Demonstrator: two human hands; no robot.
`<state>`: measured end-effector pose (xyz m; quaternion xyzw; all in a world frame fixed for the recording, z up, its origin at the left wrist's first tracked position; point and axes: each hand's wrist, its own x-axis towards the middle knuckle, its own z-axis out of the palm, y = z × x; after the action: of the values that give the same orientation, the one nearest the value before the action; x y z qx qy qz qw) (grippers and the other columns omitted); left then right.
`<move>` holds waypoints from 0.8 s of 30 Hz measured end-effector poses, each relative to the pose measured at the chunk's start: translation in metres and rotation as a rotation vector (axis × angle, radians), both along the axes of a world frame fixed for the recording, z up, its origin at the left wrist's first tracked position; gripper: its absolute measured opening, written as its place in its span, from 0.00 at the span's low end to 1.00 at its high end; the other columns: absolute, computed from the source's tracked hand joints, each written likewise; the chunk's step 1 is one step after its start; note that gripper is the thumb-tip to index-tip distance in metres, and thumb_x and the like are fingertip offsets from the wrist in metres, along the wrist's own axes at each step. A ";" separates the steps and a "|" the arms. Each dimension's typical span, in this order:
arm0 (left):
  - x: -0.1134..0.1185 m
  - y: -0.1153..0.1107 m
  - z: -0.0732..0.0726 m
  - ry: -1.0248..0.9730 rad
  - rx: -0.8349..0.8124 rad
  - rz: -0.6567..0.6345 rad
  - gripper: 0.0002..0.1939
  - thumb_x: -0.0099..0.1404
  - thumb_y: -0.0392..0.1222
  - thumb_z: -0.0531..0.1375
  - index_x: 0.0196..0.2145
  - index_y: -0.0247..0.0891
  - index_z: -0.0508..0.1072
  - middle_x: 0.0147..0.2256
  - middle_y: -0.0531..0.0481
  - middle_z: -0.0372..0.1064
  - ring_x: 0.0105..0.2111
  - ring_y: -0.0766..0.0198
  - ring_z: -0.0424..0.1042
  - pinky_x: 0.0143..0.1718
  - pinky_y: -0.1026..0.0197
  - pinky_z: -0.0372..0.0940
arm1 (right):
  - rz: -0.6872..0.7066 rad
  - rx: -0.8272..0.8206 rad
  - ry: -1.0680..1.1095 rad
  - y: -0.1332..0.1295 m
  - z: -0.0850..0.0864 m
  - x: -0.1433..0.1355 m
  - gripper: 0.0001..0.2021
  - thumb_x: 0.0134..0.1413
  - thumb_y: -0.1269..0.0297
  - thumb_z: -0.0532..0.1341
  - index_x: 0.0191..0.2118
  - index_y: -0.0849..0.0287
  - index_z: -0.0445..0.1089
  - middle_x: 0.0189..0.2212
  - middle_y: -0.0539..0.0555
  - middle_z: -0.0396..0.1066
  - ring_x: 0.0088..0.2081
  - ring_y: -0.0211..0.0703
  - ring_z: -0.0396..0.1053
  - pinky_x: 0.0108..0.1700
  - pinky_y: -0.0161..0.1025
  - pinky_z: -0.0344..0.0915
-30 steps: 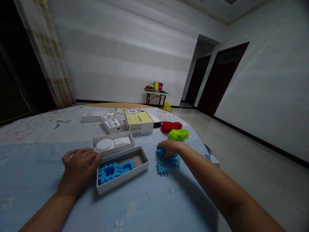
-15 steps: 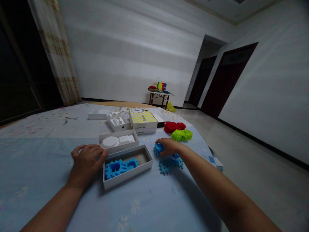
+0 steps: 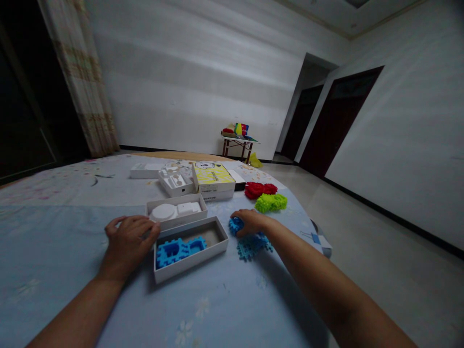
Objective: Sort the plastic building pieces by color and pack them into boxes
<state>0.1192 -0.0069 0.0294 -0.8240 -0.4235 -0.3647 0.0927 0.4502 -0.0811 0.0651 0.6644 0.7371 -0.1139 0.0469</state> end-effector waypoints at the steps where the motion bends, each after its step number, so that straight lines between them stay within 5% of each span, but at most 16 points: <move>1: 0.000 0.000 0.000 0.002 -0.004 -0.001 0.15 0.59 0.49 0.51 0.26 0.41 0.73 0.33 0.46 0.75 0.40 0.55 0.69 0.51 0.45 0.46 | 0.001 0.012 0.020 -0.001 0.000 0.002 0.34 0.38 0.55 0.64 0.55 0.54 0.59 0.51 0.59 0.63 0.51 0.55 0.62 0.52 0.48 0.56; 7: -0.002 0.000 -0.002 0.019 0.004 0.000 0.15 0.60 0.49 0.50 0.26 0.41 0.73 0.33 0.48 0.75 0.41 0.57 0.69 0.52 0.46 0.45 | 0.001 0.179 0.250 -0.010 0.021 0.006 0.31 0.40 0.57 0.64 0.54 0.57 0.60 0.50 0.56 0.64 0.50 0.49 0.62 0.51 0.40 0.57; 13: -0.001 0.002 -0.005 0.031 0.018 -0.013 0.14 0.60 0.48 0.51 0.28 0.41 0.73 0.33 0.48 0.75 0.41 0.56 0.69 0.52 0.46 0.45 | 0.256 0.257 0.264 -0.018 0.052 -0.046 0.31 0.42 0.55 0.64 0.55 0.55 0.59 0.51 0.56 0.64 0.51 0.48 0.61 0.52 0.41 0.55; 18: -0.001 0.002 -0.005 0.013 0.028 -0.017 0.14 0.60 0.48 0.52 0.27 0.41 0.73 0.32 0.48 0.75 0.40 0.56 0.69 0.51 0.46 0.45 | 0.406 0.137 0.144 -0.002 0.043 -0.090 0.32 0.41 0.55 0.65 0.54 0.57 0.60 0.50 0.60 0.65 0.50 0.53 0.62 0.51 0.47 0.56; 24: 0.000 -0.002 -0.002 0.008 0.031 -0.028 0.13 0.61 0.47 0.52 0.26 0.41 0.73 0.32 0.49 0.75 0.40 0.57 0.70 0.50 0.46 0.46 | 0.381 -0.024 0.187 0.015 0.038 -0.098 0.35 0.38 0.51 0.64 0.55 0.57 0.60 0.50 0.59 0.65 0.47 0.52 0.65 0.45 0.41 0.62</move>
<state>0.1188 -0.0085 0.0274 -0.8299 -0.4057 -0.3692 0.1020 0.3522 -0.0666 0.1032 0.4992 0.8491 -0.1726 0.0069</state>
